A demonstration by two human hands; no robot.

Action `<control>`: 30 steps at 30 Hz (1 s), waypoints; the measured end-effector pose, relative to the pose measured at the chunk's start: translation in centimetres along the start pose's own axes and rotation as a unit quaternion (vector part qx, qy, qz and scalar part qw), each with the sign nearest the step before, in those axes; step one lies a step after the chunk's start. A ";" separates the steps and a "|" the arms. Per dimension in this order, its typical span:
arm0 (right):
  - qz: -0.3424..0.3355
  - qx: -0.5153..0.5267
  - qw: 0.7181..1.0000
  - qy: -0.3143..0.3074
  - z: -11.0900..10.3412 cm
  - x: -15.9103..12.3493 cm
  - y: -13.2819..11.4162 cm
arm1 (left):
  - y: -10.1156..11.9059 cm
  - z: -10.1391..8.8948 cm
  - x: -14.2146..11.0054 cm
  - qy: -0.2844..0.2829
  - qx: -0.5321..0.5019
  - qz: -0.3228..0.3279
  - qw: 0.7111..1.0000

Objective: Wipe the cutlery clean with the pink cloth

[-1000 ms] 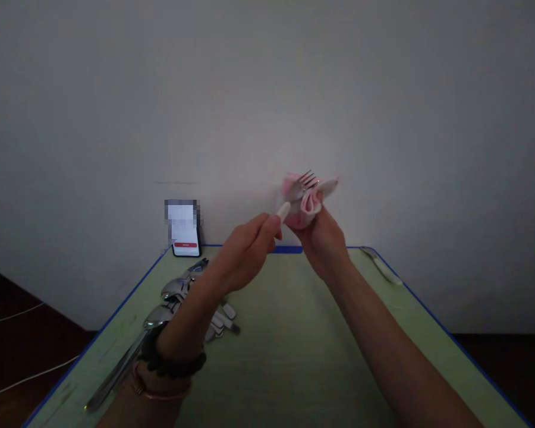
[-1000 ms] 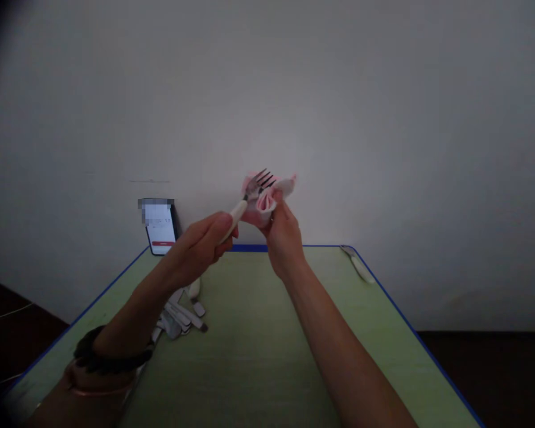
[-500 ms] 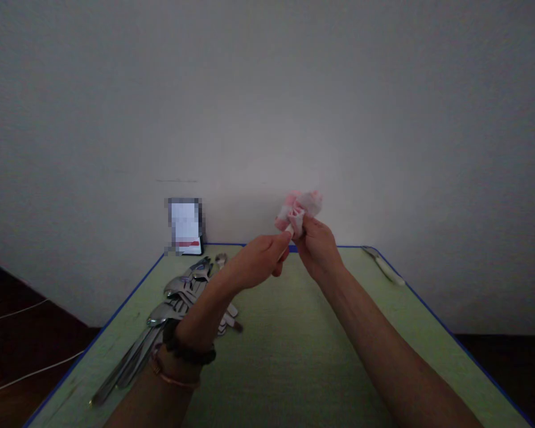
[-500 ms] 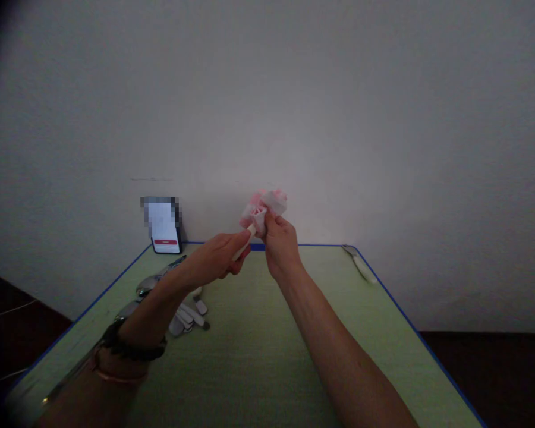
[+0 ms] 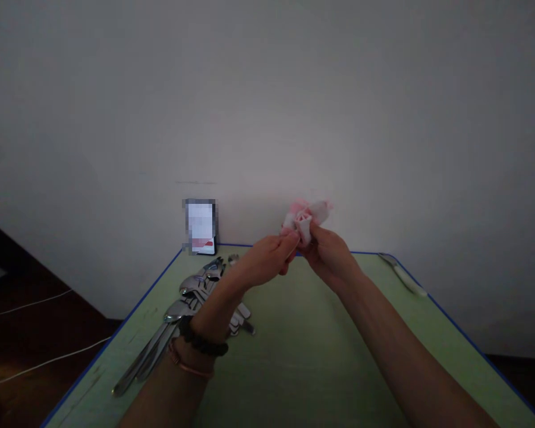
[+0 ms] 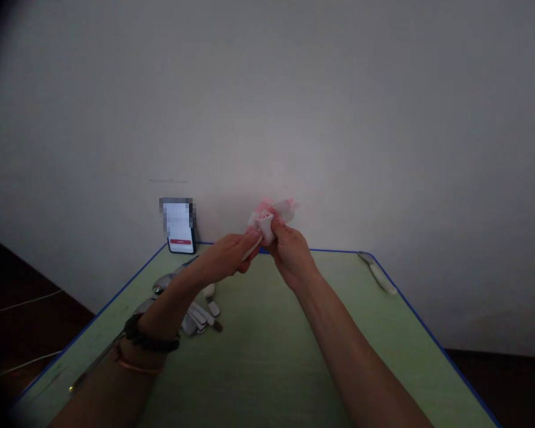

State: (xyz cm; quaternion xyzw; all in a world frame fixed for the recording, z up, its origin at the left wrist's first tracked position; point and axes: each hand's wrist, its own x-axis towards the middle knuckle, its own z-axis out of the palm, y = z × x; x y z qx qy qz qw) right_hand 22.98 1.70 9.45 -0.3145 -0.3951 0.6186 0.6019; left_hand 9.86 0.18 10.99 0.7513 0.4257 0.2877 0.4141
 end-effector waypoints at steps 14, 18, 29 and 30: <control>-0.115 -0.095 0.989 0.001 -0.5 -0.1 -1.7 | 1.1 -1.9 -1.5 -0.041 0.032 0.006 0.999; -0.035 -0.036 0.998 -0.035 0.7 -0.7 -0.7 | 0.1 -0.8 -0.4 -0.010 0.024 0.034 0.999; -0.066 0.056 0.995 0.043 0.1 0.3 -2.1 | -0.1 -1.7 -1.2 -0.125 -0.059 0.055 0.989; -0.068 0.061 0.995 0.042 0.1 0.3 -2.2 | -0.1 -1.9 -1.3 -0.133 -0.045 0.068 0.988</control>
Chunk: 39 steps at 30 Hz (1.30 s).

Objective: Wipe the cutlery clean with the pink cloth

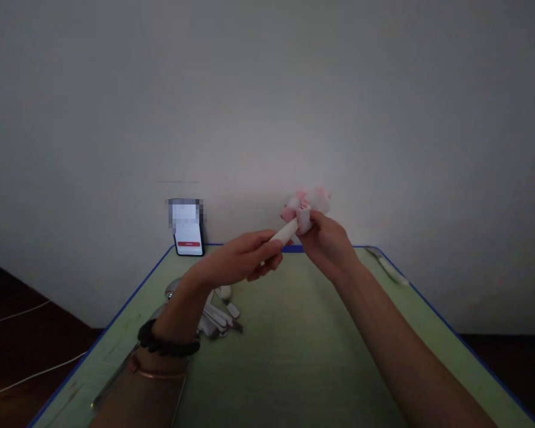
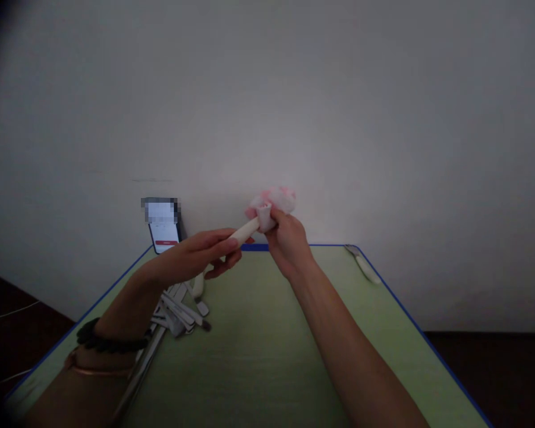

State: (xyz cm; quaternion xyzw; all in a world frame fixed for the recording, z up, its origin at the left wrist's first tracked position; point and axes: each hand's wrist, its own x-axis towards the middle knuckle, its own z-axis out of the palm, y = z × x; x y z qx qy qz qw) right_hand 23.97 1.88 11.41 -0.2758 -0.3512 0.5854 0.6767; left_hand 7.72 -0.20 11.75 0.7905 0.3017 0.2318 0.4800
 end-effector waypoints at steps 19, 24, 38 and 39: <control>0.039 -0.058 0.997 -0.039 0.3 -0.9 1.4 | -0.9 1.3 1.2 0.000 0.120 -0.039 0.992; -0.008 -0.105 0.994 -0.037 0.0 -1.0 1.8 | -1.0 1.3 1.4 0.013 0.201 -0.016 0.979; -0.043 -0.351 0.930 -0.100 -1.1 -0.4 1.5 | -1.8 -1.4 0.2 0.137 0.218 -0.035 0.966; -0.032 -0.368 0.921 -0.120 -1.1 -0.5 1.3 | -1.7 -1.6 0.1 0.165 0.219 -0.032 0.961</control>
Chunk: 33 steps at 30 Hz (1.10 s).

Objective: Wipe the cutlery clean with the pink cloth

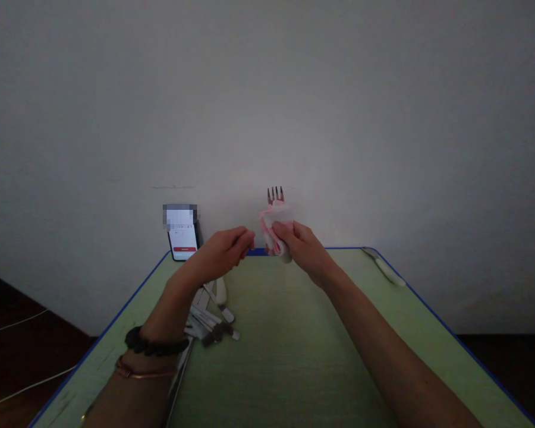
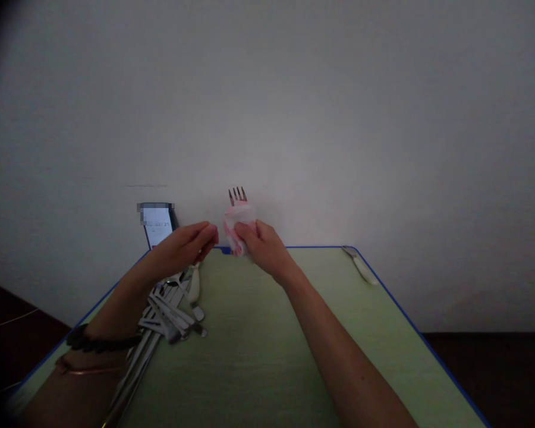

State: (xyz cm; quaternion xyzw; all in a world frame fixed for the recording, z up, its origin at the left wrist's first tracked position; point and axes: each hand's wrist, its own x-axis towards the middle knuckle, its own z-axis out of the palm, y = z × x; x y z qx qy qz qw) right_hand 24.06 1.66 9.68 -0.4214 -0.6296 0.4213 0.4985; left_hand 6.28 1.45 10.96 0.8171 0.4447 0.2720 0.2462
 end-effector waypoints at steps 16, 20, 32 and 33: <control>0.028 -0.092 0.965 -0.245 -0.9 -1.7 -2.0 | 1.7 -0.2 -0.3 0.028 -0.004 0.000 1.000; 0.014 -0.122 0.962 -0.243 -1.0 -1.6 -1.8 | 1.7 -0.7 -0.4 0.033 0.067 0.032 0.997; 0.040 -0.122 0.922 -0.366 -4.1 -1.9 -3.0 | 0.2 -0.7 -0.4 0.064 0.011 0.001 0.998; 0.043 -0.132 0.917 -0.375 -4.4 -1.8 -2.8 | -0.2 -0.7 -0.4 0.070 0.013 -0.011 0.997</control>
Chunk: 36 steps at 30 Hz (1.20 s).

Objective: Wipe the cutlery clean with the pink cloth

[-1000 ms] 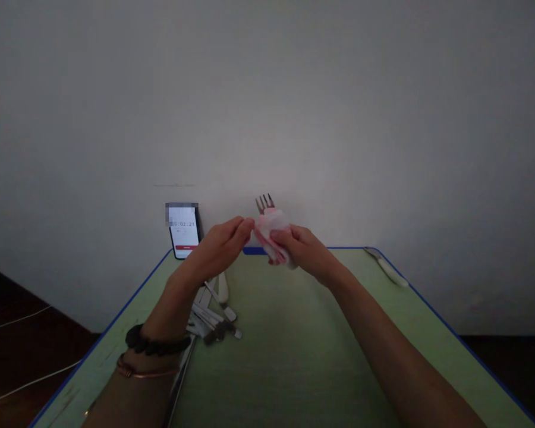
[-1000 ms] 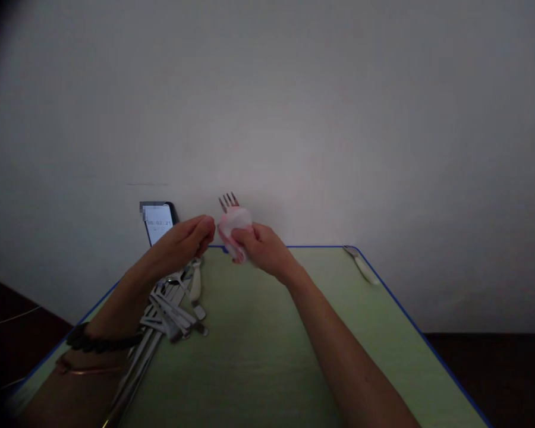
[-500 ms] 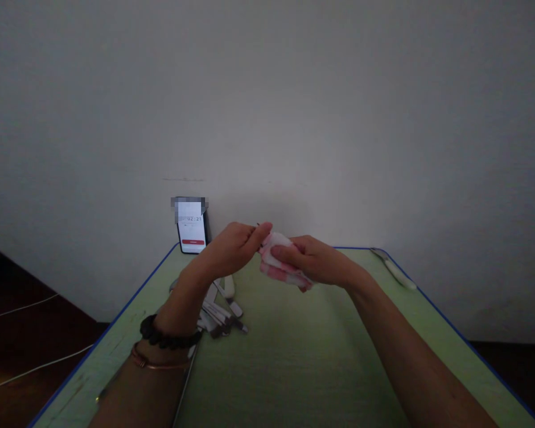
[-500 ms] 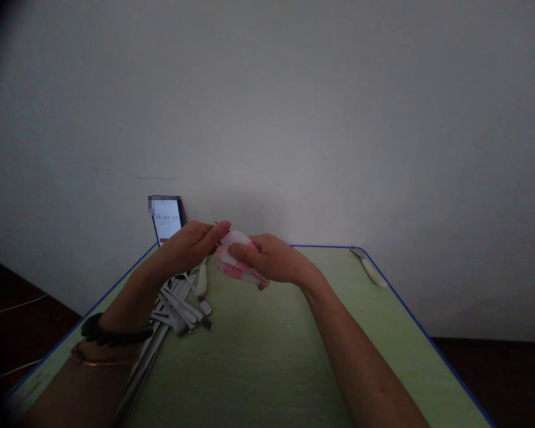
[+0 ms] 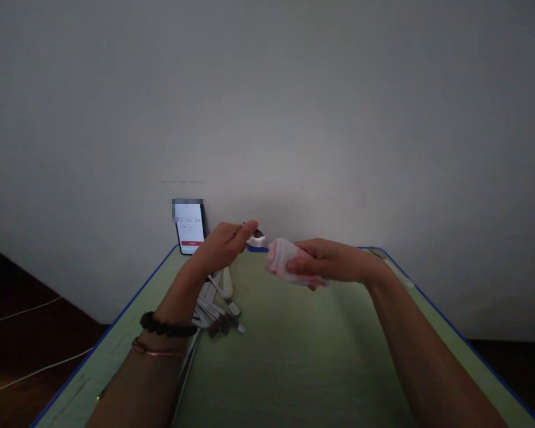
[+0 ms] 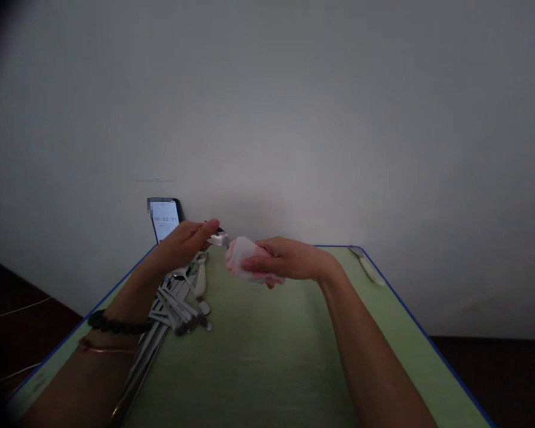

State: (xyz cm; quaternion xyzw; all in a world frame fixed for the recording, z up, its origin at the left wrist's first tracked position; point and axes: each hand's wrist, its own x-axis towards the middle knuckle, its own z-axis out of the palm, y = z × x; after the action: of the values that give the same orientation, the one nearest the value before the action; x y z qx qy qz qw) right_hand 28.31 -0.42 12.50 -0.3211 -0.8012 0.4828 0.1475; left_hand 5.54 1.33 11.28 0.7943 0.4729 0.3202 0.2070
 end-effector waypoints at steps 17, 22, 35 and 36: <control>-0.026 -0.013 0.985 0.173 3.3 -1.3 4.3 | 1.5 0.9 0.0 0.012 0.108 0.042 0.993; -0.008 0.036 0.986 0.164 4.3 -5.6 4.4 | 3.5 5.9 0.0 -0.047 0.045 0.115 0.991; 0.297 -0.479 0.759 0.326 3.4 -12.3 13.4 | 4.2 15.4 -3.1 -0.194 0.183 0.170 0.949; 0.304 -0.493 0.750 0.319 3.4 -12.1 13.4 | 4.3 15.8 -3.2 -0.187 0.186 0.171 0.949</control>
State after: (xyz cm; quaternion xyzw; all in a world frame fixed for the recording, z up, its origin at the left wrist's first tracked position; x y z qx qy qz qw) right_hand 40.54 -6.29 0.05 -0.7112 -0.6944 -0.0904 0.0615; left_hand 18.23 -3.94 1.75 0.9334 0.3339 0.1023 0.0825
